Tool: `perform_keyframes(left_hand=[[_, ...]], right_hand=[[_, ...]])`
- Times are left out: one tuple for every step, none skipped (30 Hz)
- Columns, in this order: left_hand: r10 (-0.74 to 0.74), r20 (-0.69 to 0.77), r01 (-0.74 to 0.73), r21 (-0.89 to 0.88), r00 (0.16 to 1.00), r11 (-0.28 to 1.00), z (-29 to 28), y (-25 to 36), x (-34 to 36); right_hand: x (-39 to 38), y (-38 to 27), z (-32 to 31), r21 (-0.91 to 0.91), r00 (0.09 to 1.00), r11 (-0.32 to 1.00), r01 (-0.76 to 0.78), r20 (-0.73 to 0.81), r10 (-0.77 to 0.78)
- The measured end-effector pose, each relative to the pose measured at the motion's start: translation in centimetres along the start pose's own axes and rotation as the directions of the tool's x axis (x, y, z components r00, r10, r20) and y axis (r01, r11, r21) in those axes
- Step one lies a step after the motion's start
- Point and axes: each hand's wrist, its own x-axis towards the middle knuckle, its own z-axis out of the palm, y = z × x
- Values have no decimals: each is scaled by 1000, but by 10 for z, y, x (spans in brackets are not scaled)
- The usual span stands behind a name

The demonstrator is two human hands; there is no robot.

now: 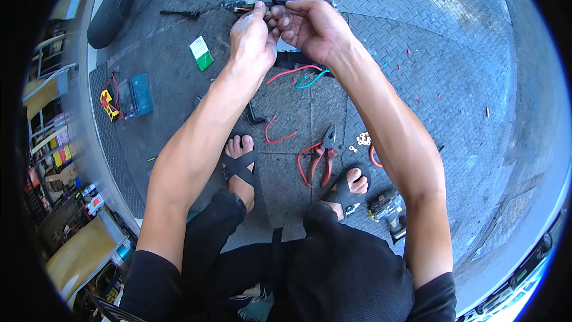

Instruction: The person cuts red wires to length, strips the ends, and crimps ring terminals onto them using pliers. They then connect the wires to battery terminals and tighten the connections with a power drill.

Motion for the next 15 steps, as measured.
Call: perform_keyframes(left_hand=[[6,-2,-6,12,1000,1000,1,-1,1],[10,-7,-9,25,1000,1000,0,-2,1],[17,-13,-16,41,1000,999,1,-2,3],[17,-36,-15,32,999,999,2,-3,4],[16,-57,-15,21,998,1000,4,-4,5],[14,-78,-13,10,997,1000,6,-6,5],[-17,-117,17,-8,993,1000,8,-7,4],[-15,-98,11,-41,995,999,8,-7,3],[-27,-86,22,-68,996,997,9,-6,1],[-42,-72,34,-100,997,994,9,-5,-1],[-51,-71,45,-81,996,996,10,-3,-3],[-60,-67,56,-68,996,996,10,-1,-4],[-70,-62,67,-55,996,996,10,1,-5],[-69,-62,65,-73,996,995,11,2,-6],[-69,-62,64,-92,996,994,12,3,-7]], right_hand=[[-1,3,0,11,1000,1000,28,-6,-28],[-2,6,0,19,998,998,58,-32,-58],[-1,10,2,50,994,995,87,-65,-83],[-1,11,3,40,994,995,90,-73,-86],[0,11,4,25,991,995,92,-96,-89],[0,10,5,12,987,995,96,-131,-93],[1,8,5,6,985,997,75,-154,-73],[2,5,5,-10,988,999,45,-145,-46],[3,3,6,-22,990,1000,19,-136,-21],[4,0,6,-26,992,1000,0,-129,-3],[4,0,5,-26,993,1000,-11,-119,8],[4,-1,6,-20,994,1000,-14,-110,12],[4,-1,6,-6,993,1000,-19,-121,18],[3,-1,6,-7,996,1000,-28,-83,27],[0,-1,6,-1,997,999,-41,-65,41]])
